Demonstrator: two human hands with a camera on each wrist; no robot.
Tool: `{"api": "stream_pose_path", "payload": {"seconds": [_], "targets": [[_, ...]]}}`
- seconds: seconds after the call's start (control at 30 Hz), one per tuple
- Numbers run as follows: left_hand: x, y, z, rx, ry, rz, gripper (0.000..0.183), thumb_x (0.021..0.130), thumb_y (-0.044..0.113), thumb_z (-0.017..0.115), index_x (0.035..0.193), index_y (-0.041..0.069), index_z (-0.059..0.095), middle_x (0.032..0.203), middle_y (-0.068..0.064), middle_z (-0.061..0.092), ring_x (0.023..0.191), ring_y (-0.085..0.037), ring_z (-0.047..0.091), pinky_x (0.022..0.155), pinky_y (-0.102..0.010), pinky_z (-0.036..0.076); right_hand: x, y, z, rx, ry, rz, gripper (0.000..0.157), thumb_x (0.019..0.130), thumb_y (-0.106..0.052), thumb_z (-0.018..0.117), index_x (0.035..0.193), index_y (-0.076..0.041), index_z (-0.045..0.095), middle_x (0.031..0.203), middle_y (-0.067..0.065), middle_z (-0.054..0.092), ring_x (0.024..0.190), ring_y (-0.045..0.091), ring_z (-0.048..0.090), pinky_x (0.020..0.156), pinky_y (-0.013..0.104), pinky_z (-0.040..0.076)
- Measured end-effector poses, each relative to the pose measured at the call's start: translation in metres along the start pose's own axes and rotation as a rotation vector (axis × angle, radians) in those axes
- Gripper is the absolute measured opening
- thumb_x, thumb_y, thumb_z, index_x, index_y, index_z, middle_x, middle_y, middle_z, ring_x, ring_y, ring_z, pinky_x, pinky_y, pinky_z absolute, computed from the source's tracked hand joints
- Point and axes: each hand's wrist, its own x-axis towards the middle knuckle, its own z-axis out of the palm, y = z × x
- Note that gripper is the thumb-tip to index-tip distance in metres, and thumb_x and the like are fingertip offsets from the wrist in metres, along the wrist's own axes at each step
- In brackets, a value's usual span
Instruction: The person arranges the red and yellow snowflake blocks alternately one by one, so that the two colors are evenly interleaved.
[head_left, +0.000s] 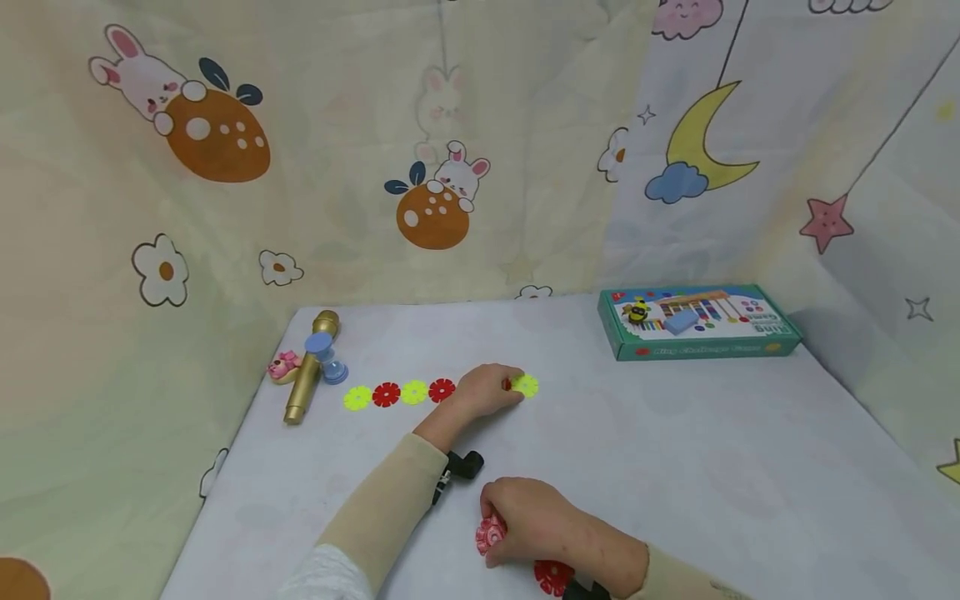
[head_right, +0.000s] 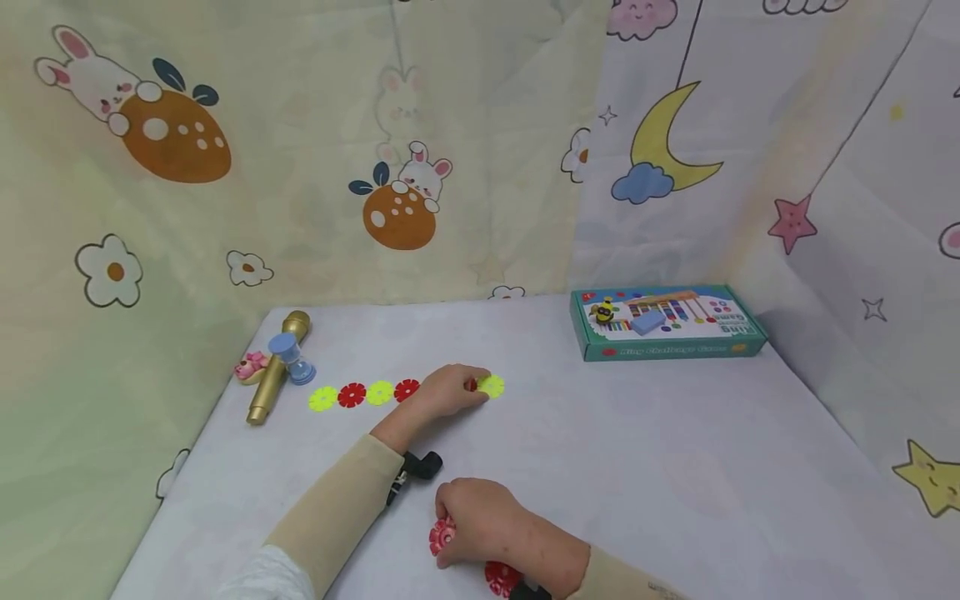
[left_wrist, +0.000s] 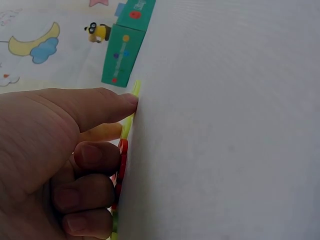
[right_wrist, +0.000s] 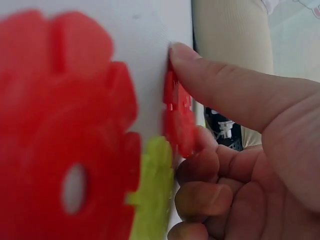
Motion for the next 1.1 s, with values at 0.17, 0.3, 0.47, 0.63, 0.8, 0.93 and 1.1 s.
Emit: {"api": "stream_pose_path", "payload": {"seconds": [0.17,0.3,0.47,0.63,0.8,0.93,1.1], "targets": [[0.0,0.001,0.0,0.004,-0.003,-0.006,0.046,0.087,0.036,0.066,0.129,0.021,0.06,0.125,0.001,0.06,0.109,-0.017,0.054,0.091,-0.036,0.044,0.001,-0.003,-0.004,0.063,-0.019,-0.062,0.031,0.069,-0.035,0.083,0.073,-0.023,0.054,0.065,-0.011,0.049,0.061,0.004,0.046,0.054,0.021,0.04],[-0.001,0.001,-0.001,0.003,-0.002,-0.005,0.045,0.087,0.035,0.066,0.129,0.021,0.06,0.125,0.001,0.06,0.109,-0.017,0.054,0.091,-0.037,0.044,0.0,-0.007,-0.018,0.135,-0.031,-0.159,0.025,0.074,-0.026,0.08,0.07,-0.023,0.055,0.061,-0.011,0.049,0.057,0.004,0.045,0.051,0.02,0.039],[-0.001,0.002,-0.002,-0.014,0.001,0.008,0.044,0.086,0.034,0.067,0.128,0.02,0.06,0.122,0.001,0.061,0.104,-0.016,0.055,0.087,-0.037,0.045,-0.004,-0.008,-0.063,0.351,-0.041,-0.19,0.019,0.08,-0.017,0.076,0.09,-0.022,0.061,0.074,-0.006,0.057,0.055,0.009,0.056,0.052,0.025,0.048],[-0.001,0.001,-0.002,-0.019,0.0,0.021,0.04,0.084,0.033,0.069,0.123,0.024,0.063,0.11,0.005,0.064,0.095,-0.014,0.055,0.079,-0.033,0.047,-0.008,0.012,-0.11,0.494,0.053,-0.199,0.022,0.089,-0.013,0.065,0.109,-0.023,0.062,0.095,0.001,0.06,0.063,0.02,0.062,0.061,0.032,0.053],[0.002,0.0,0.0,-0.019,0.007,0.027,0.039,0.084,0.035,0.069,0.121,0.025,0.065,0.108,0.007,0.065,0.092,-0.013,0.055,0.079,-0.033,0.046,0.008,0.061,-0.126,0.557,0.253,-0.079,0.028,0.091,-0.006,0.059,0.119,-0.011,0.059,0.104,0.01,0.056,0.075,0.023,0.062,0.068,0.034,0.054],[0.002,0.0,0.001,0.002,-0.002,-0.005,0.046,0.085,0.037,0.068,0.128,0.022,0.061,0.119,0.003,0.062,0.101,-0.015,0.054,0.086,-0.036,0.045,0.032,0.1,-0.118,0.594,0.363,0.143,0.036,0.09,-0.007,0.06,0.126,-0.009,0.054,0.103,0.013,0.054,0.074,0.025,0.059,0.066,0.033,0.053],[0.0,0.001,0.0,0.003,-0.004,-0.011,0.047,0.086,0.036,0.067,0.13,0.021,0.059,0.123,0.001,0.06,0.106,-0.017,0.054,0.089,-0.037,0.045,0.056,0.13,-0.1,0.578,0.407,0.349,0.039,0.091,-0.011,0.058,0.129,-0.014,0.051,0.108,0.013,0.052,0.085,0.026,0.054,0.066,0.03,0.051]]}}
